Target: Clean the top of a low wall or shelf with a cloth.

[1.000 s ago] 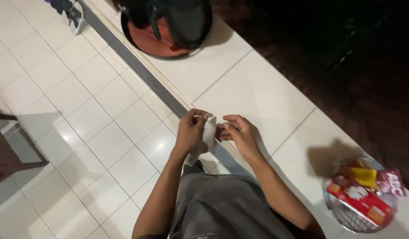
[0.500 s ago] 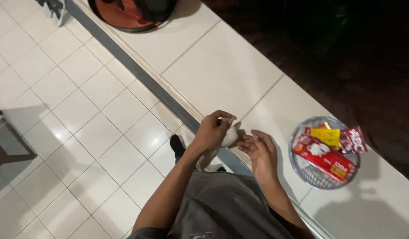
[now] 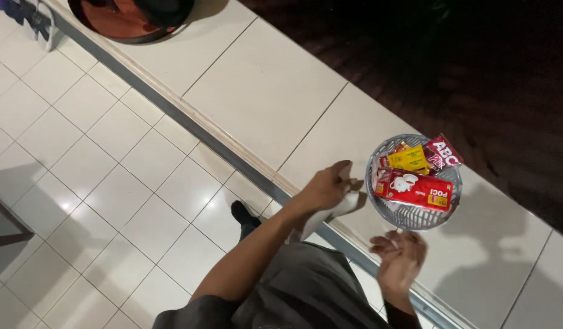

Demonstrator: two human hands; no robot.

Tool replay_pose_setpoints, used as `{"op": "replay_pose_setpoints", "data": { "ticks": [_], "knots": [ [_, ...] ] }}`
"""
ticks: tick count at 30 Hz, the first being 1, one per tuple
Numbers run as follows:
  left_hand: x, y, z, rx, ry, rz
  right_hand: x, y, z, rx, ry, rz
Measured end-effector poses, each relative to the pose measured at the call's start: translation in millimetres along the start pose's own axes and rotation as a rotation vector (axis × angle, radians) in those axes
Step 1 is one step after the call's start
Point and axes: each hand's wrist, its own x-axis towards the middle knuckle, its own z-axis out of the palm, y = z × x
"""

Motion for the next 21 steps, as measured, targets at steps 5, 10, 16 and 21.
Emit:
{"op": "replay_pose_setpoints", "data": {
  "ticks": [5, 10, 16, 21],
  "knots": [
    [3.7, -4.4, 27.5, 0.004, 0.006, 0.015, 14.4, -57.2, 14.0, -0.201, 0.04, 0.041],
    [0.4, -4.0, 32.7, 0.01, 0.076, 0.11, 35.3, -62.9, 2.8, -0.235, -0.071, -0.061],
    [1.5, -26.2, 33.1, -0.138, 0.081, 0.129, 44.1, -53.9, -2.1, -0.228, -0.174, -0.08],
    [-25.9, -0.5, 6.9, -0.142, 0.14, 0.074, 29.4, -59.3, 23.3, -0.195, -0.234, -0.078]
  ]
}}
